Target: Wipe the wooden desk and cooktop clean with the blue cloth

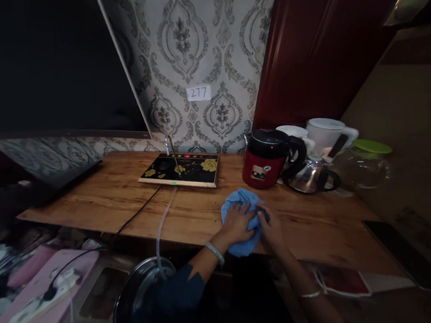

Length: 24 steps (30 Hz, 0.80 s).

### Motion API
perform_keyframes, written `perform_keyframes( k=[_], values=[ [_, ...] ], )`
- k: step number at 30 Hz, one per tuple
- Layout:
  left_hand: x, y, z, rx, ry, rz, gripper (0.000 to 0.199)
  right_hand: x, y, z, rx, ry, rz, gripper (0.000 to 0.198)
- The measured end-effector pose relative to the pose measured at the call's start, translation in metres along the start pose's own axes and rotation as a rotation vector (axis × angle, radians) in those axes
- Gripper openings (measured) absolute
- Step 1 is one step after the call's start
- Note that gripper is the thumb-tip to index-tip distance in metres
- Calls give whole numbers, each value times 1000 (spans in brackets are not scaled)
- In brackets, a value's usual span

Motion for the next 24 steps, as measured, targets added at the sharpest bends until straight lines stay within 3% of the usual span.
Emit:
perform_keyframes(
  k=[5, 9, 11, 13, 16, 20, 24],
  values=[
    [17, -9, -7, 69, -62, -2, 59, 11, 8, -31, 262, -139, -114, 47],
    [37, -28, -26, 384, 10, 22, 63, 26, 34, -56, 481, -172, -218, 53],
    [53, -49, -51, 613, -2, 142, 53, 33, 50, -61, 569, -140, -303, 62],
    [75, -70, -89, 712, -128, 323, 47, 40, 65, -64, 647, -87, -387, 78],
    [111, -93, -129, 482, -312, 549, 38, 47, 85, -76, 667, -45, -501, 90],
    [128, -96, -138, 189, -349, 615, 38, 57, 115, -104, 575, -138, -645, 86],
    [123, -86, -140, 37, -339, 549, 42, 48, 121, -110, 565, -190, -654, 64]
  ],
)
Point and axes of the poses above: each hand's wrist, its own x-axis away from the middle knuckle, its own y-axis out of the palm, z = x × y, the point moved 10 cm from there along -x, towards the middle knuckle, and after that the axes turned 4 degrees about y, right-handed, at the moved point
